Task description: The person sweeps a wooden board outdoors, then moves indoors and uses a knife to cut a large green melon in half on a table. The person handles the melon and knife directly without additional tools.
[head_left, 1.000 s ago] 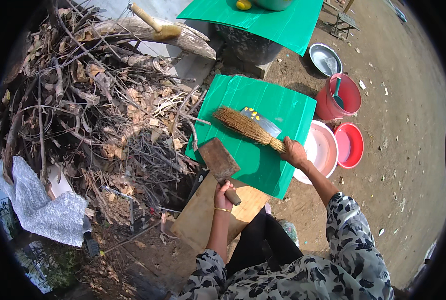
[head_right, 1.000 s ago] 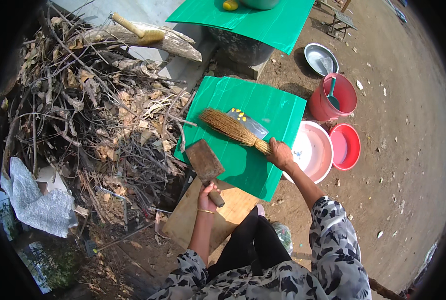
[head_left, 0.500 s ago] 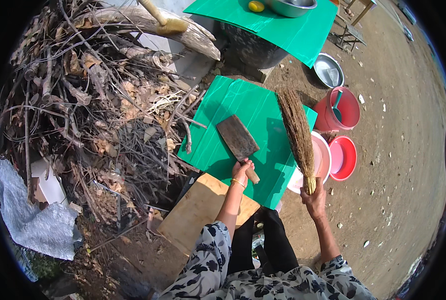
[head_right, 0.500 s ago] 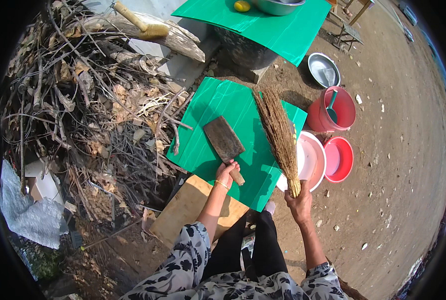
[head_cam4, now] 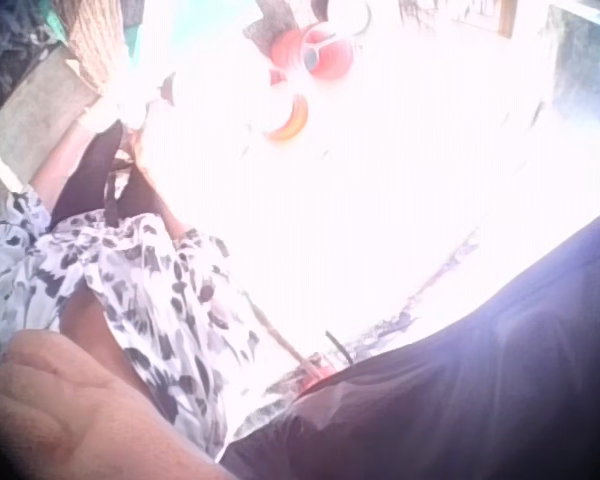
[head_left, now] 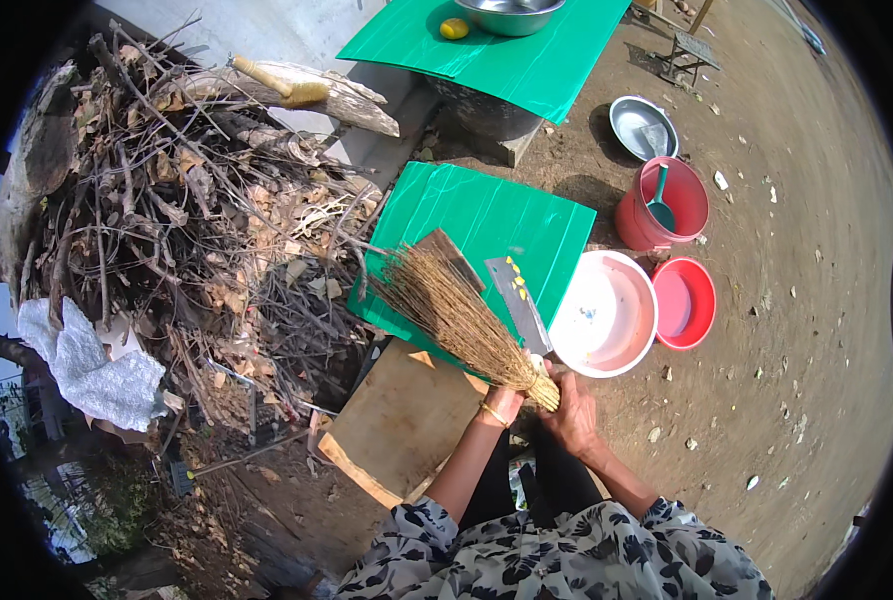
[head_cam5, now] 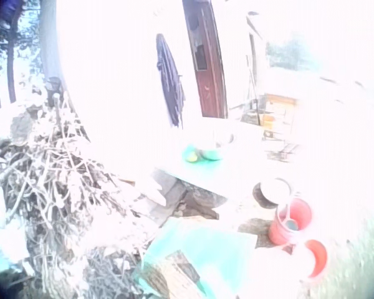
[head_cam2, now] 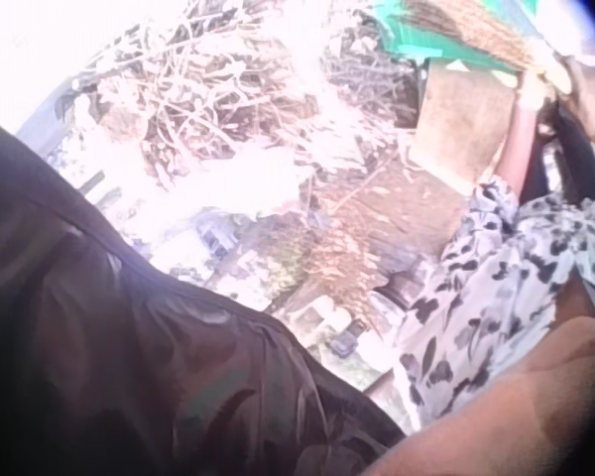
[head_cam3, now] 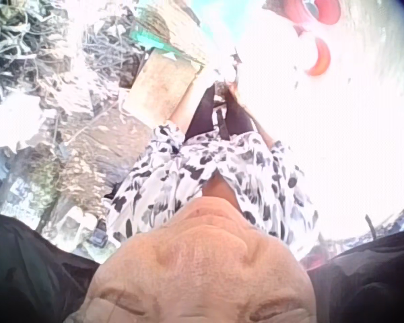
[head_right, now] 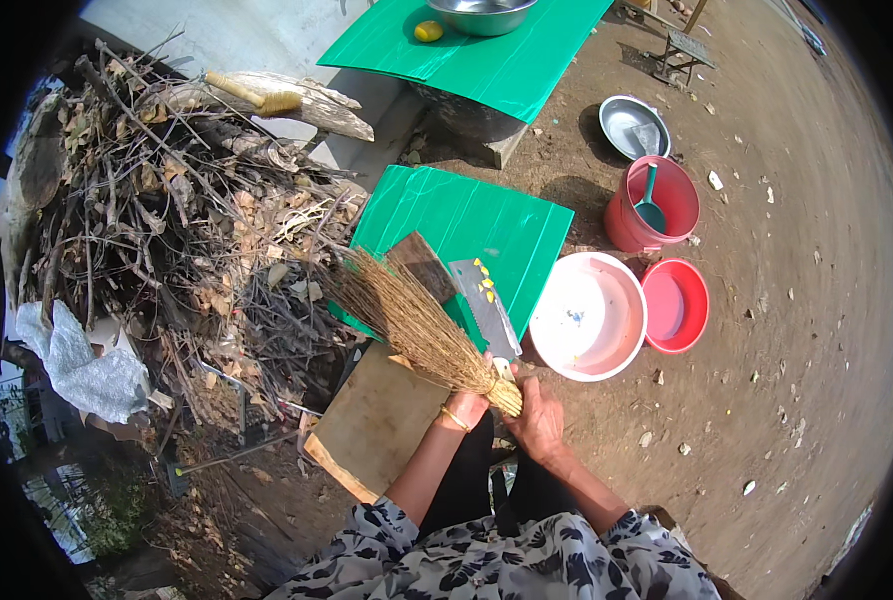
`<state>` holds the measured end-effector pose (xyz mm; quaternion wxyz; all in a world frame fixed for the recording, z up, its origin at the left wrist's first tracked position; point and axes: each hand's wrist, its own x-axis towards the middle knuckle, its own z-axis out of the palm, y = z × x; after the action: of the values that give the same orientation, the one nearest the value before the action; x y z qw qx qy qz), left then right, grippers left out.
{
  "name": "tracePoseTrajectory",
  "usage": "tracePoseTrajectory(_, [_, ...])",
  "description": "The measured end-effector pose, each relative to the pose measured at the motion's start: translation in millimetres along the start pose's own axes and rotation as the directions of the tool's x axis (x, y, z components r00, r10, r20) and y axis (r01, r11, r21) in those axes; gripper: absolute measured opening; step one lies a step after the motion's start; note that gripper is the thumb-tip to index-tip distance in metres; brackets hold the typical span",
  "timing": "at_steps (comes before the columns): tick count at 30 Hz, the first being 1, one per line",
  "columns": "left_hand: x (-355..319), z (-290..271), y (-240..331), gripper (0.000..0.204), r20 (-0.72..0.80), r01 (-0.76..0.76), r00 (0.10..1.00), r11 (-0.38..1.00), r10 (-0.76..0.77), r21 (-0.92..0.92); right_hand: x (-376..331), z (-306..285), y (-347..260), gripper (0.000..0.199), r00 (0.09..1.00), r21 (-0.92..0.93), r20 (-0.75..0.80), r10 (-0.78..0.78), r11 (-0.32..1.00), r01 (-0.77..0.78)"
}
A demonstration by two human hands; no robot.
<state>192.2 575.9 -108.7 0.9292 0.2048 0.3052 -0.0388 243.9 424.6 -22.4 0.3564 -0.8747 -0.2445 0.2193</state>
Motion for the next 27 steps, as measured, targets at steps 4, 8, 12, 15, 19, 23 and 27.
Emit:
tracePoseTrajectory(4, [-23,38,-45,0.027,-0.105,-0.075,0.99,0.979,0.096,0.19,-39,-13,9,0.054,0.99,0.005,-0.136,-0.031,0.999,0.032])
tracePoseTrajectory(8, [-19,58,-89,0.021,-0.159,0.019,0.987,0.997,-0.007,0.075,-76,-47,32,0.054,0.987,0.218,-0.152,0.049,0.976,-0.015])
tracePoseTrajectory(12, [-6,87,-119,0.013,-0.096,0.078,0.994,0.943,-0.049,0.323,-122,-99,74,0.054,0.982,0.145,-0.139,0.124,0.984,-0.103])
tracePoseTrajectory(15, [-6,114,-128,0.01,0.001,0.166,0.983,0.887,-0.184,0.432,-166,-133,114,0.055,0.968,0.042,-0.097,0.232,0.973,-0.229])
tracePoseTrajectory(19, [-5,157,-150,0.006,0.069,0.303,0.888,0.69,-0.455,0.657,-236,-143,179,0.05,0.936,-0.053,-0.151,0.318,0.943,-0.329])
tracePoseTrajectory(23, [-14,189,-205,0.012,0.09,0.342,0.742,0.491,-0.665,0.801,-329,-123,269,0.046,0.728,0.044,-0.348,0.591,0.786,-0.617])
tracePoseTrajectory(27, [-22,201,-260,0.013,0.021,0.382,0.575,0.291,-0.818,0.877,-431,-95,304,0.041,-0.019,0.522,-0.43,0.903,0.231,-0.821])
